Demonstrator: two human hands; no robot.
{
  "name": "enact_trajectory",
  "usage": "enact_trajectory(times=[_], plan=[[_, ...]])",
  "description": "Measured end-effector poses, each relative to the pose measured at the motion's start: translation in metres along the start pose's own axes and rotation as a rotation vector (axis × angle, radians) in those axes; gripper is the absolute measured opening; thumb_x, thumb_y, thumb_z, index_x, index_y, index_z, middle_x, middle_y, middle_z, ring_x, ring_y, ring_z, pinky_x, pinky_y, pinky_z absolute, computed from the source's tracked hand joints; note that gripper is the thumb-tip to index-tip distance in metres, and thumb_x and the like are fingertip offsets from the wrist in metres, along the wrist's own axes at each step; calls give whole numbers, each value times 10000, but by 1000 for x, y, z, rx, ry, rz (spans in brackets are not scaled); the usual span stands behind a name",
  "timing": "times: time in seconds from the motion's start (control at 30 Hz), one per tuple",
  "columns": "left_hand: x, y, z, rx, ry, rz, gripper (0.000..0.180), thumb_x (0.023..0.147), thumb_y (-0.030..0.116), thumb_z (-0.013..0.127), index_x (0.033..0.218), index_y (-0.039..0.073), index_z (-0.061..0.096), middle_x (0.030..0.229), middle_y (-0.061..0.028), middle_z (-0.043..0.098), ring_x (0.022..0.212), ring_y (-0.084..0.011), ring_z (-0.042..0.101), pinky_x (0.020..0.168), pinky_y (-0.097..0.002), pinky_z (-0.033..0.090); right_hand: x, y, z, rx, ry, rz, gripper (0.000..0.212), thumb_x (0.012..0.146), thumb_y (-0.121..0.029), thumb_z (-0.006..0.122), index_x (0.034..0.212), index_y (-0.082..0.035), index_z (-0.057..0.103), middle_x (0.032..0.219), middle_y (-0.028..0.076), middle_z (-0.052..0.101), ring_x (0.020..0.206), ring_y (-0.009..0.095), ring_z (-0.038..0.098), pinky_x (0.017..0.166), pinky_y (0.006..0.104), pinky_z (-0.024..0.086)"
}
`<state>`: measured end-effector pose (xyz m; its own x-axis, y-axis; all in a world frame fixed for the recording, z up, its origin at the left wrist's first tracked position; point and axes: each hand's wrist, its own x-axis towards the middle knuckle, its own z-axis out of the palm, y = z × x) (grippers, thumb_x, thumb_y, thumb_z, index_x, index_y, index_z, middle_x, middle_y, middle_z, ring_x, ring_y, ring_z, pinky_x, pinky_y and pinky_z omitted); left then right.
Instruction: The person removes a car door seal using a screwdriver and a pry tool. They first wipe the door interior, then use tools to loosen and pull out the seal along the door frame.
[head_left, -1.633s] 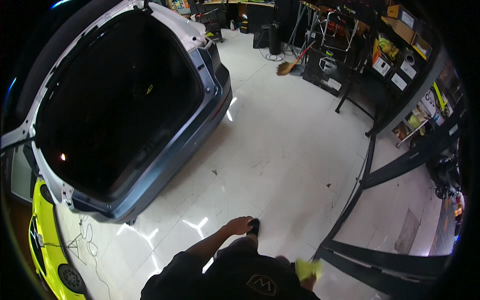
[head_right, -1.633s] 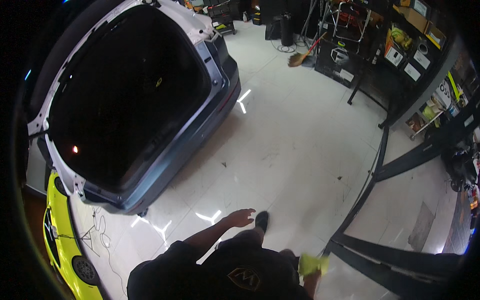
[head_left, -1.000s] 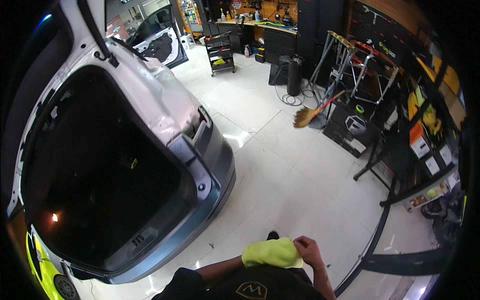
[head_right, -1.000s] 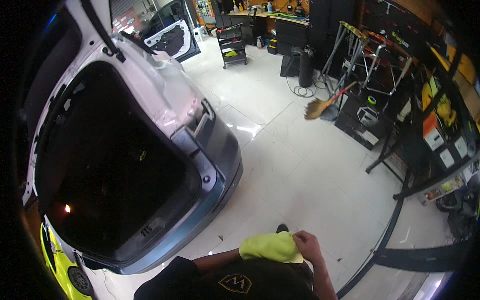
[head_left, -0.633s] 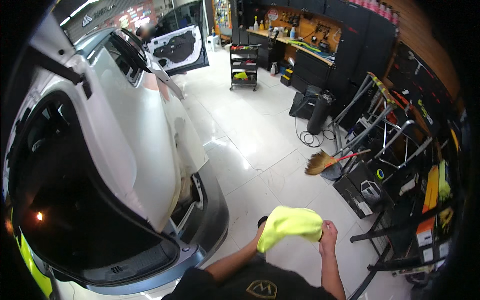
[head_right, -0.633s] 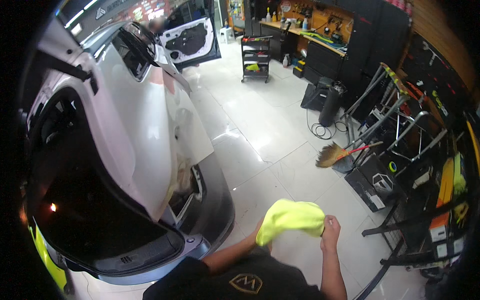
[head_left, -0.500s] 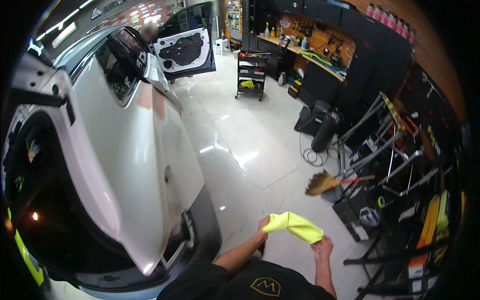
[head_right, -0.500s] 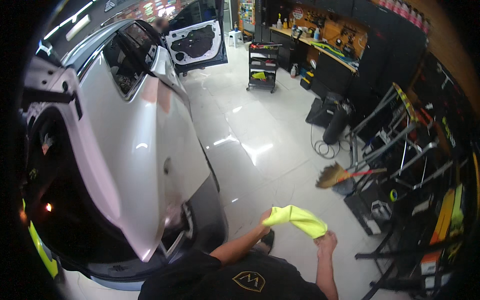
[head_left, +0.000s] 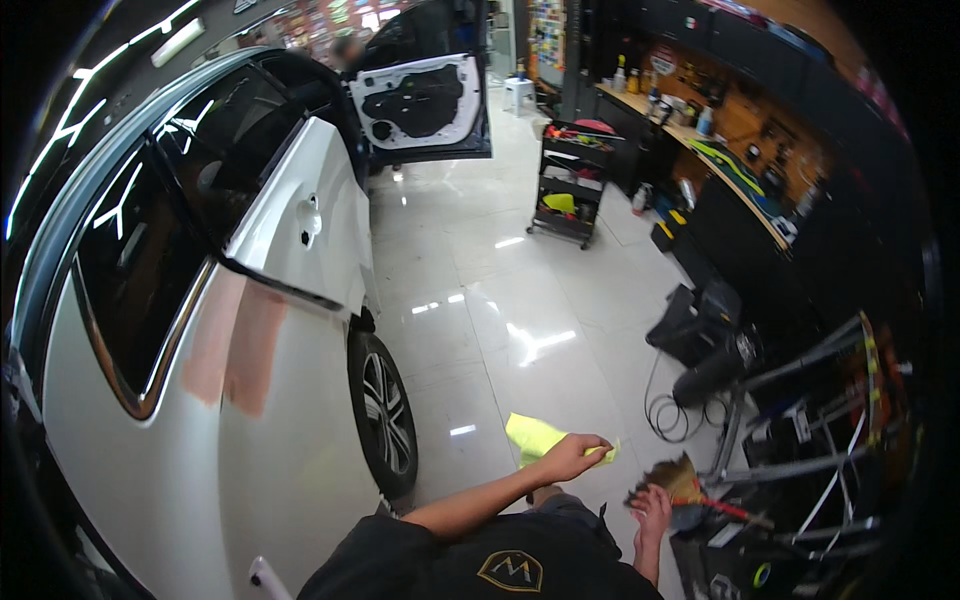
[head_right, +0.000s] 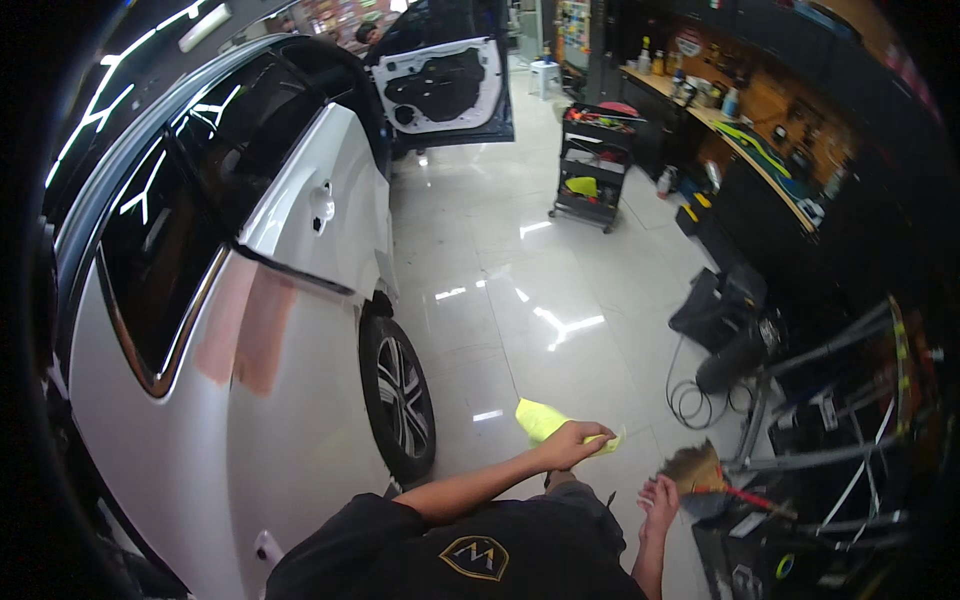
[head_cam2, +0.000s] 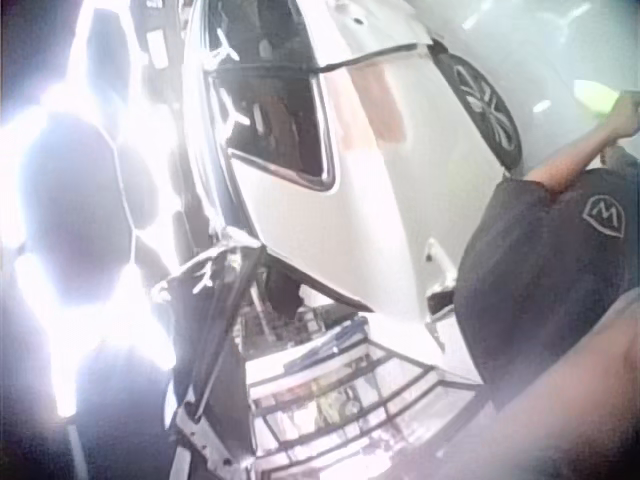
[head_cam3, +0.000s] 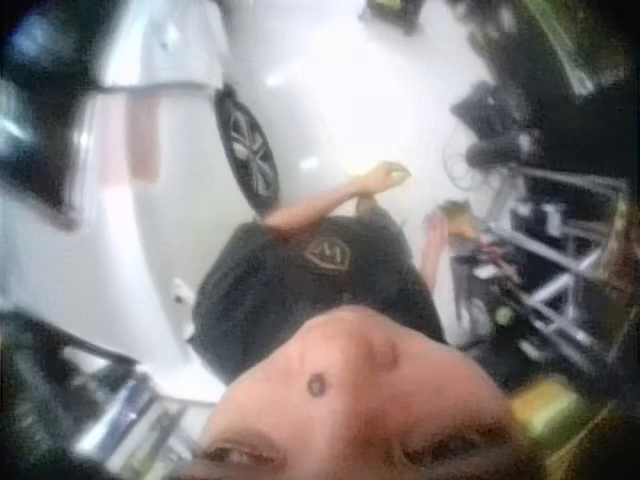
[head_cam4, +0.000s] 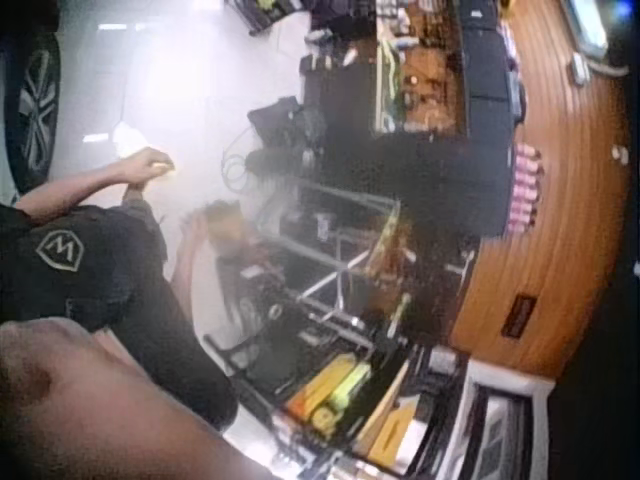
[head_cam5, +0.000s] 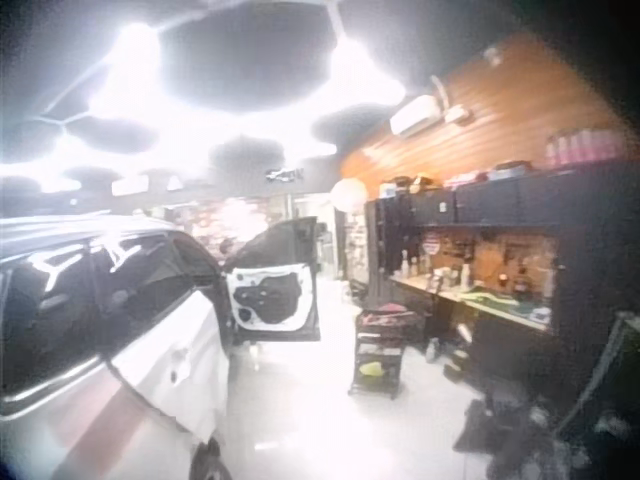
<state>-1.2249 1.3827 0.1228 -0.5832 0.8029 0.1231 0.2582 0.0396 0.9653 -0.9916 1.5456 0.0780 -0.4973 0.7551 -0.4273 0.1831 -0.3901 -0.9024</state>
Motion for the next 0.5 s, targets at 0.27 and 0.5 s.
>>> enact_trajectory(times=[0.27,0.5], plan=[[172,7,-212,-255,545,-187,321,1054,303,511,1113,43,690,824,-52,657,784,-121,573,742,-300,487,230,-183,342,-420,-1141,-220,423,1000,-249,595,1351,-20,532,1123,122,684,1010,221,655,917,349,504],[289,-86,-413,-43,983,-255,330,1061,292,500,964,24,666,726,-6,542,711,-96,495,662,-288,429,339,-274,613,-764,-1459,-401,496,907,-207,733,1311,-15,519,1162,100,639,1065,194,599,942,345,481]])
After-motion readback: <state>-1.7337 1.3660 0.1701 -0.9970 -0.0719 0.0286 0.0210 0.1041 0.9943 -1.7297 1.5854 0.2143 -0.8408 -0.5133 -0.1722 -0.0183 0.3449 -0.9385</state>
